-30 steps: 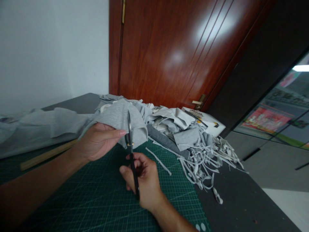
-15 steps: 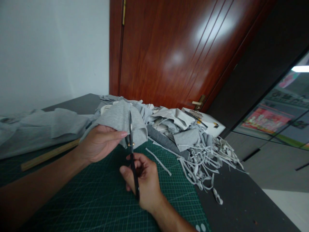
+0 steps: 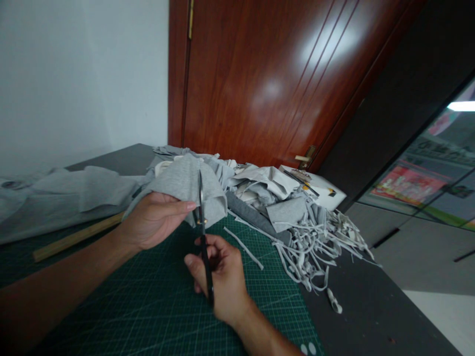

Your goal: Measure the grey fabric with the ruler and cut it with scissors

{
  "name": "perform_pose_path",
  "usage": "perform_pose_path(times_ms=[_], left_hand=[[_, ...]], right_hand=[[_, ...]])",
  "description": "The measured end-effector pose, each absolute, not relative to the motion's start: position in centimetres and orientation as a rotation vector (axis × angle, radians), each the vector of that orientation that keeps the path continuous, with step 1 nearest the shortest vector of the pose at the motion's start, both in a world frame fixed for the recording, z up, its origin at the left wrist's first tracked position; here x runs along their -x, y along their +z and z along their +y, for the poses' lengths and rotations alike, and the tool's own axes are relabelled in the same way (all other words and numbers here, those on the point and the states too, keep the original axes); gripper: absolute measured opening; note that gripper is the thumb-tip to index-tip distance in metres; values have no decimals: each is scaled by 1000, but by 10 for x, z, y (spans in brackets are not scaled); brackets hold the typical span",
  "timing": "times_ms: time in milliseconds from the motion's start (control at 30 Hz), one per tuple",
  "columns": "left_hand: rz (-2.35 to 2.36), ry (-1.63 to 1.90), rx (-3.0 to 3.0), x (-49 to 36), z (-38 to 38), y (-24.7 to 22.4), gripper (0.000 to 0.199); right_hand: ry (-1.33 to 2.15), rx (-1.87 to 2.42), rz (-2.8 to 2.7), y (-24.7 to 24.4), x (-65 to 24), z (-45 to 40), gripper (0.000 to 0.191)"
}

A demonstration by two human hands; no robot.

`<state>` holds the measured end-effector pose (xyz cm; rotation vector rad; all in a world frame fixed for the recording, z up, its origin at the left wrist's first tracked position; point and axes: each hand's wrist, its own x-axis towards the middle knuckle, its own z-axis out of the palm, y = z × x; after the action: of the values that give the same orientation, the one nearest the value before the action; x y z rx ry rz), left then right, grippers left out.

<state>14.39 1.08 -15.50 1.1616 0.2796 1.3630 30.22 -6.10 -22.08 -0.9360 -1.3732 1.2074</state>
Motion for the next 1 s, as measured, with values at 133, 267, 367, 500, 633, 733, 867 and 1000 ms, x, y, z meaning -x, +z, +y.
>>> perform_pose_path(times_ms=[133, 267, 367, 500, 633, 733, 867, 1000], left_hand=[[252, 1391, -1140, -146, 11, -154, 36], [263, 1424, -1122, -146, 11, -154, 33], [276, 1460, -1102, -145, 12, -153, 18], [222, 1523, -967, -145, 17, -151, 25], [224, 1604, -798, -146, 23, -150, 24], [261, 1619, -734, -146, 26, -150, 21], [239, 1615, -731, -144, 25, -151, 21], [249, 1624, -734, -142, 23, -153, 20]], right_hand=[[1201, 943, -1374, -222, -302, -62, 52], [1193, 954, -1367, -223, -302, -62, 52], [1195, 950, -1364, -223, -301, -61, 53], [1222, 946, -1353, -224, -300, -61, 52], [1250, 928, -1332, -227, -300, -61, 50], [1253, 915, -1329, -229, -299, -60, 49], [1261, 917, -1323, -228, -299, -60, 49], [1269, 917, -1330, -228, -299, -61, 51]])
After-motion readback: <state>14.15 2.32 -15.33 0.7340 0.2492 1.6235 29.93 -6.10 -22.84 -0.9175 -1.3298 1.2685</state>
